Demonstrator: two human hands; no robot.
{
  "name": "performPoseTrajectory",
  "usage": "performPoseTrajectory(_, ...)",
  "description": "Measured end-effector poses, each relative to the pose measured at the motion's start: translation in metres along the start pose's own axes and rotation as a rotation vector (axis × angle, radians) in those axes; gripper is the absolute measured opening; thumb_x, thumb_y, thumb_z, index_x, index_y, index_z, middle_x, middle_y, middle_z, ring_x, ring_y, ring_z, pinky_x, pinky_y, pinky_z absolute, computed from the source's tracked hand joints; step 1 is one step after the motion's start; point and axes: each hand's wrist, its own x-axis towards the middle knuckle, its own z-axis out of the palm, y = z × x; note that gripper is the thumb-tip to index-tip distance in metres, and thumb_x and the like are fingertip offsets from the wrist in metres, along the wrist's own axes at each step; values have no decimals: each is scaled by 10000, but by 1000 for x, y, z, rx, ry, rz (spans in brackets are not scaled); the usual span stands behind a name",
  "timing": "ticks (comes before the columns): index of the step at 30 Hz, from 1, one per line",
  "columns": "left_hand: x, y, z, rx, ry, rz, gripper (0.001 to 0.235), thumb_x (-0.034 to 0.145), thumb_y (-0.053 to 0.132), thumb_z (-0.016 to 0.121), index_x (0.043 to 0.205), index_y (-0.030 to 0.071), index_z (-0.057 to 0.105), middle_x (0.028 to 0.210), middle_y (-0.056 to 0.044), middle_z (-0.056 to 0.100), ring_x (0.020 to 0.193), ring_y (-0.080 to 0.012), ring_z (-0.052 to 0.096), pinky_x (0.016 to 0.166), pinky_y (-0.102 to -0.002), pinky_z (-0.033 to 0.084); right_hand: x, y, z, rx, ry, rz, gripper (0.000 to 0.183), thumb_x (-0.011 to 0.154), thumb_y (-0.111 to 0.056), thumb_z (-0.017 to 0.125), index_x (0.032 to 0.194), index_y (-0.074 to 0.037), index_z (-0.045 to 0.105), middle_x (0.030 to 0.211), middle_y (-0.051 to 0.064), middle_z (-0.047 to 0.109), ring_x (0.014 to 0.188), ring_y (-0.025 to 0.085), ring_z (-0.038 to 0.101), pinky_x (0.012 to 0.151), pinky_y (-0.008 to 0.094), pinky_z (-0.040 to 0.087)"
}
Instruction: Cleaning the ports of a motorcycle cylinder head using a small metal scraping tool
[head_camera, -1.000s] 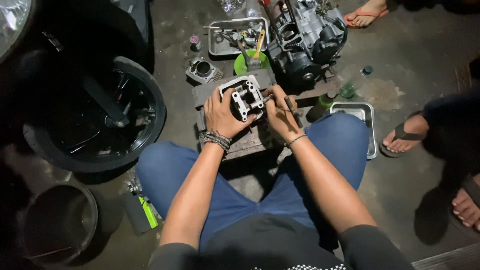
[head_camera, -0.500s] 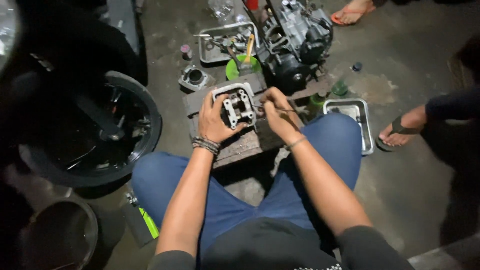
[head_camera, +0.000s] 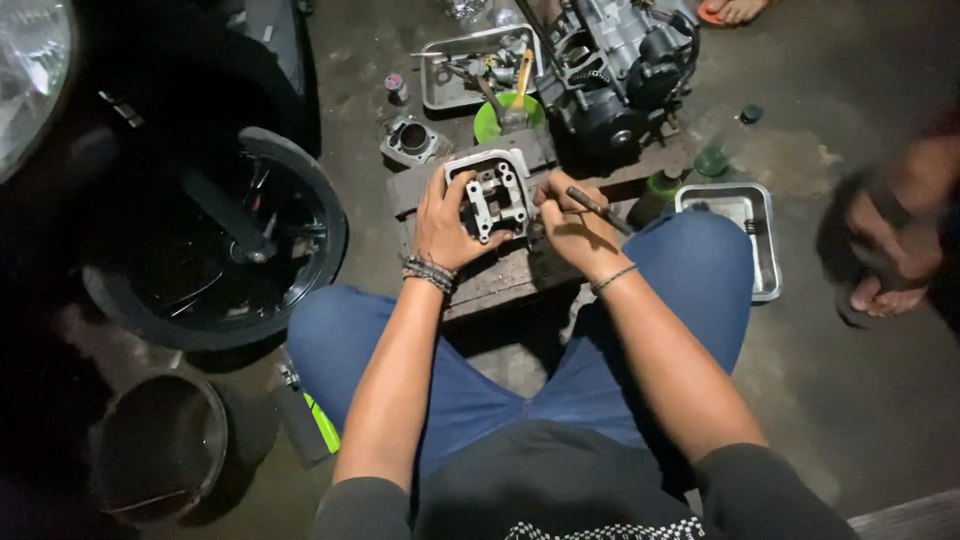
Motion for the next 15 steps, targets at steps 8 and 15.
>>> performPoseTrajectory(8, 1, -2, -1, 14, -20, 4, 972, 600, 688, 902, 1332, 149, 558, 1419, -280, 469, 1223, -506, 583, 1008, -562, 481, 19, 10, 22, -44, 110, -152, 91, 863, -83, 524, 884, -107, 609, 788, 200, 686, 834, 448, 683, 738, 532, 541)
performPoseTrajectory(15, 2, 4, -4, 39, -36, -20, 977, 570, 653, 924, 1326, 156, 557, 1433, -265, 463, 1224, -492, 587, 1006, -549, 482, -1, 1, 16, -126, -13, -109, 126, 886, -64, 535, 780, -122, 570, 680, 119, 637, 716, 407, 657, 718, 456, 561)
